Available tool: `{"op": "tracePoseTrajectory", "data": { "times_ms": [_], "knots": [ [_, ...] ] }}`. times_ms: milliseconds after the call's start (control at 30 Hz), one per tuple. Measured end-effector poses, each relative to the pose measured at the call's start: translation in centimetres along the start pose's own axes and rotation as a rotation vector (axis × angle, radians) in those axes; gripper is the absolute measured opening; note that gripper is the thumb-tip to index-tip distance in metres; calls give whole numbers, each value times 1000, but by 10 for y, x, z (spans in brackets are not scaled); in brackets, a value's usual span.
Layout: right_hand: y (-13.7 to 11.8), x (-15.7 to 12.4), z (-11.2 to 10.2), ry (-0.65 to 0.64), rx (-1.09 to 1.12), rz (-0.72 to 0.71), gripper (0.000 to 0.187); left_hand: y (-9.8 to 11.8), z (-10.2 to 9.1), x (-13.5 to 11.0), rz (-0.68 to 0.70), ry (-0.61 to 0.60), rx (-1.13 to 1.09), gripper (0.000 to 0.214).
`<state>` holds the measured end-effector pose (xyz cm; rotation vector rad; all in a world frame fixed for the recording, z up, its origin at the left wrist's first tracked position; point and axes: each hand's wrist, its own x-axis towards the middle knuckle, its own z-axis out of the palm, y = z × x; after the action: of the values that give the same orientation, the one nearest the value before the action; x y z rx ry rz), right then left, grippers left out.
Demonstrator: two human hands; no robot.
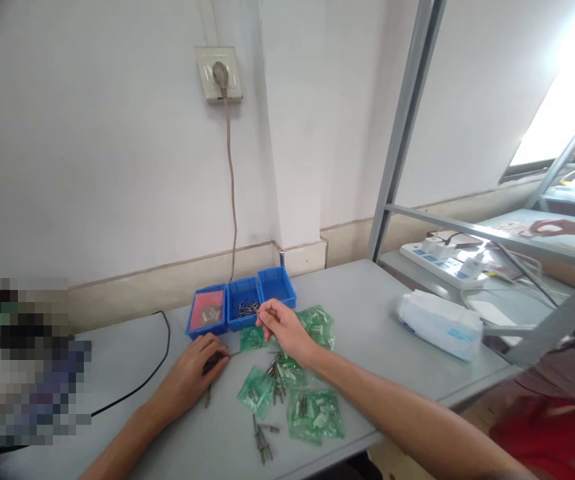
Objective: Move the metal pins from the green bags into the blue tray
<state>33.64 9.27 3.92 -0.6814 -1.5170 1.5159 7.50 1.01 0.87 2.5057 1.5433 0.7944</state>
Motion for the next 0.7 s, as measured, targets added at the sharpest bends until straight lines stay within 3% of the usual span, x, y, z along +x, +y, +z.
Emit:
{"op": "tracePoseTrajectory", "data": {
  "times_ms": [400, 700],
  "knots": [
    [12, 5, -5, 115, -26, -7, 39, -3, 2, 0, -17, -10, -4, 17],
    [14, 3, -4, 102, -50, -3, 34, -4, 4, -1, -47, -19, -14, 16]
  ]
}}
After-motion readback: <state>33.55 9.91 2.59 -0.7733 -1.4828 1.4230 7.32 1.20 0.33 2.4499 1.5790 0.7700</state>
